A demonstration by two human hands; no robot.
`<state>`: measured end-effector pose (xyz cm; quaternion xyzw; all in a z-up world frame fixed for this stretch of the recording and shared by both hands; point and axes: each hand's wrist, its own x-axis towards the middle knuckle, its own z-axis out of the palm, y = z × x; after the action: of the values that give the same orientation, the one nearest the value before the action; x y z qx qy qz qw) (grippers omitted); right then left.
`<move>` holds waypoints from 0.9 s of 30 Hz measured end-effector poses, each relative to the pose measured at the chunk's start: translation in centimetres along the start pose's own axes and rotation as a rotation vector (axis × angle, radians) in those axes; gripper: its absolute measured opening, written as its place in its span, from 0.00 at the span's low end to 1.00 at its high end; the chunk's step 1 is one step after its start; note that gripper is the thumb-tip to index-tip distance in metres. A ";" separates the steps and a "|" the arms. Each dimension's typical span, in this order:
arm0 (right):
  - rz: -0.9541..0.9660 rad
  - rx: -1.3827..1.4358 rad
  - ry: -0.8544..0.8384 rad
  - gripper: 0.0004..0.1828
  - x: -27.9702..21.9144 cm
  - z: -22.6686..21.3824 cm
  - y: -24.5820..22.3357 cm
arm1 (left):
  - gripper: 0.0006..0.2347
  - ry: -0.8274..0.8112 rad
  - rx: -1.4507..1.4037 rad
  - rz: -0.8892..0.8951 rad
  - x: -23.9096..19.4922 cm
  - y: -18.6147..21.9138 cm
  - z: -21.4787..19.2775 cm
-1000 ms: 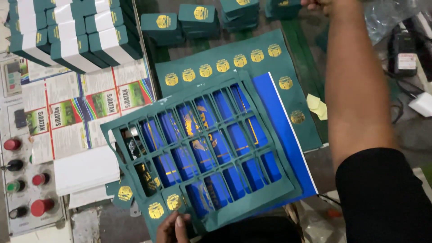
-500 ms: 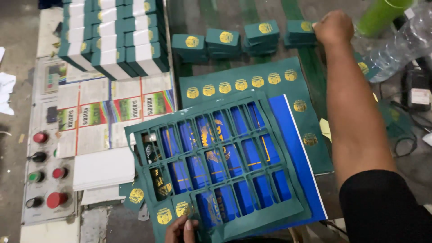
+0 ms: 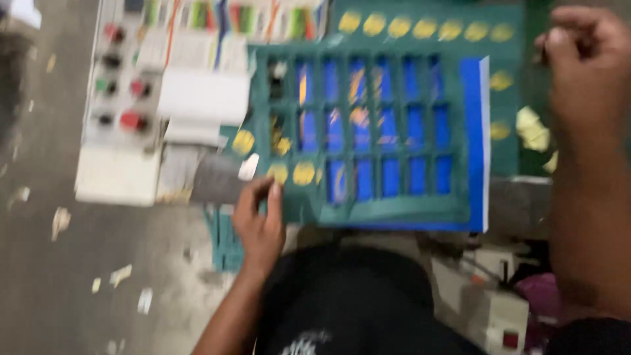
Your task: Punching out and sorting printed tags from a die-cut paper sheet in a print shop.
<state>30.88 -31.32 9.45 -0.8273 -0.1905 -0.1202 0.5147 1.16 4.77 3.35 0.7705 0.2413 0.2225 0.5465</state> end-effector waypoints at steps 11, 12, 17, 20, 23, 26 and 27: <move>0.560 0.464 -0.676 0.20 -15.6 14.7 -12.0 | 0.17 -0.030 0.313 0.042 1.0 -3.5 -2.5; 0.554 0.464 -0.673 0.20 -15.8 16.0 -10.8 | 0.17 -0.028 0.311 0.048 1.1 -3.4 -2.4; 0.821 0.537 -0.683 0.26 -15.9 20.3 -6.3 | 0.21 -0.069 0.487 0.085 1.2 -2.8 -1.4; 0.885 0.472 -0.715 0.25 -15.0 21.2 -7.1 | 0.22 -0.082 0.552 0.163 0.9 -4.0 -0.5; 0.916 0.412 -0.710 0.21 -14.8 21.9 -7.1 | 0.23 -0.076 0.532 0.245 0.4 -4.0 -0.6; 0.916 0.302 -0.681 0.16 -14.8 22.7 -7.4 | 0.24 -0.091 0.517 0.273 -0.2 -3.3 -0.8; 0.918 0.301 -0.678 0.16 -14.8 23.0 -7.5 | 0.24 -0.094 0.515 0.273 -0.2 -3.4 -0.7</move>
<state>14.35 -10.51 -0.49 -0.7353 0.0182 0.4145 0.5359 0.15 6.15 0.28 0.9185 0.1584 0.1897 0.3086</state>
